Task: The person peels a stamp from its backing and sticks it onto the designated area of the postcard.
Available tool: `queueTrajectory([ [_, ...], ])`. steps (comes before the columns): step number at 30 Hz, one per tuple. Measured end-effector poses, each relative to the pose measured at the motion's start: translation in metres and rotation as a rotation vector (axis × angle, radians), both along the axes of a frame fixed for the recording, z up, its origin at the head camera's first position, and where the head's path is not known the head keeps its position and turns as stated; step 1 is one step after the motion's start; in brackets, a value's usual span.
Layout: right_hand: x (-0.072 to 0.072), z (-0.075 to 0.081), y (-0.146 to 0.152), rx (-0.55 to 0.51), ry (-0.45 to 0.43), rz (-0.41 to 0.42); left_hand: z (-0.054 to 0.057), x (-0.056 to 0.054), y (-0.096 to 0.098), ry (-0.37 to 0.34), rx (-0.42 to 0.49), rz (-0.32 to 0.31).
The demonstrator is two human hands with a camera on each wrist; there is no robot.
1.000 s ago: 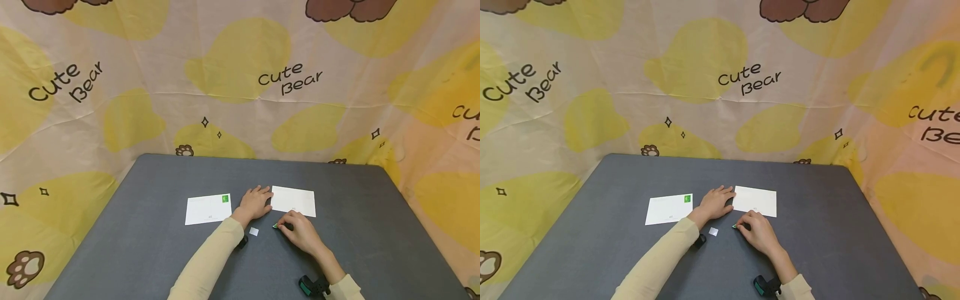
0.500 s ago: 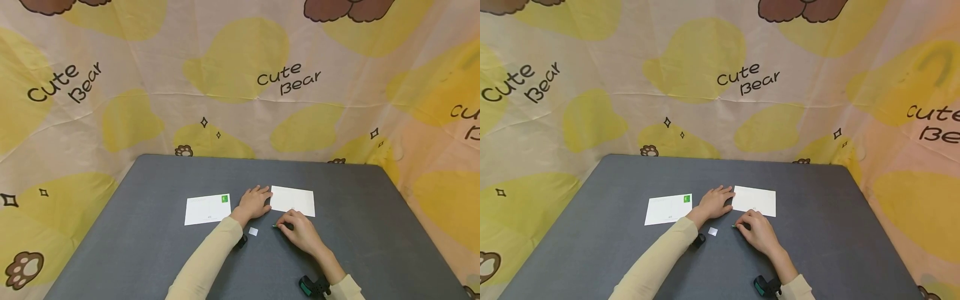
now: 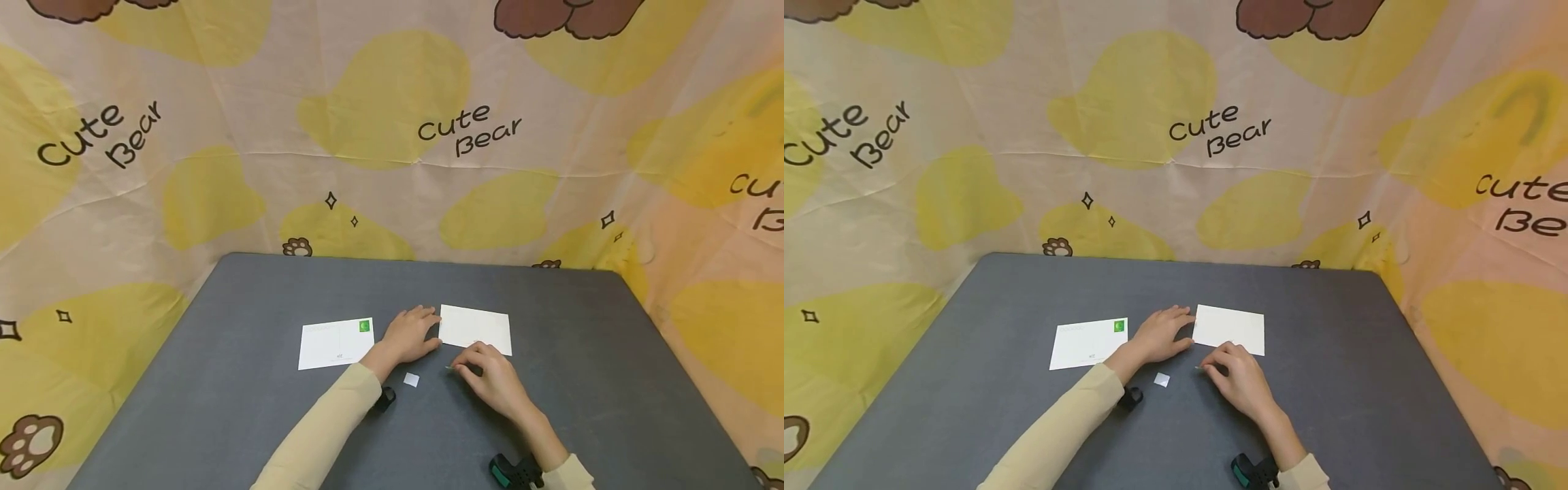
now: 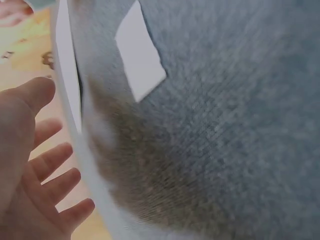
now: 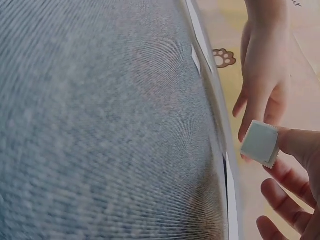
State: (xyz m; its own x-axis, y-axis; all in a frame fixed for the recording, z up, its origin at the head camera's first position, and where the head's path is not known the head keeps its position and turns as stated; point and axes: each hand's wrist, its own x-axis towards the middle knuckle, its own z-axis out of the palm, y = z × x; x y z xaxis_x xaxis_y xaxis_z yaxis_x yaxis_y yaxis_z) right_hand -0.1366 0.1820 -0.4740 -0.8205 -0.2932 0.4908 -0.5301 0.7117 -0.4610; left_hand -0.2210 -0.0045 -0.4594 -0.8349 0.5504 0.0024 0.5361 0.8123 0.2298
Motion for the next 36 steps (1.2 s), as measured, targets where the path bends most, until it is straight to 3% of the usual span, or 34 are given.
queueTrajectory([
  [5,0.001,0.003,0.001,-0.018,0.015,-0.005,0.012,0.014,-0.007,0.085,0.089,-0.092],
  [12,0.002,0.003,0.003,-0.038,0.043,0.000,0.023,0.035,-0.012,0.072,0.190,-0.157],
  [16,0.001,0.003,0.003,-0.054,0.062,0.010,0.024,0.047,-0.012,0.053,0.218,-0.153],
  [21,0.000,0.005,0.001,-0.101,0.055,0.028,0.020,0.055,-0.011,0.085,0.272,-0.141],
  [28,0.000,0.007,-0.002,-0.141,0.042,0.042,0.012,0.057,-0.010,0.151,0.367,-0.097],
  [36,-0.002,0.009,-0.004,-0.163,0.038,0.057,0.011,0.057,-0.008,0.233,0.421,-0.083],
])
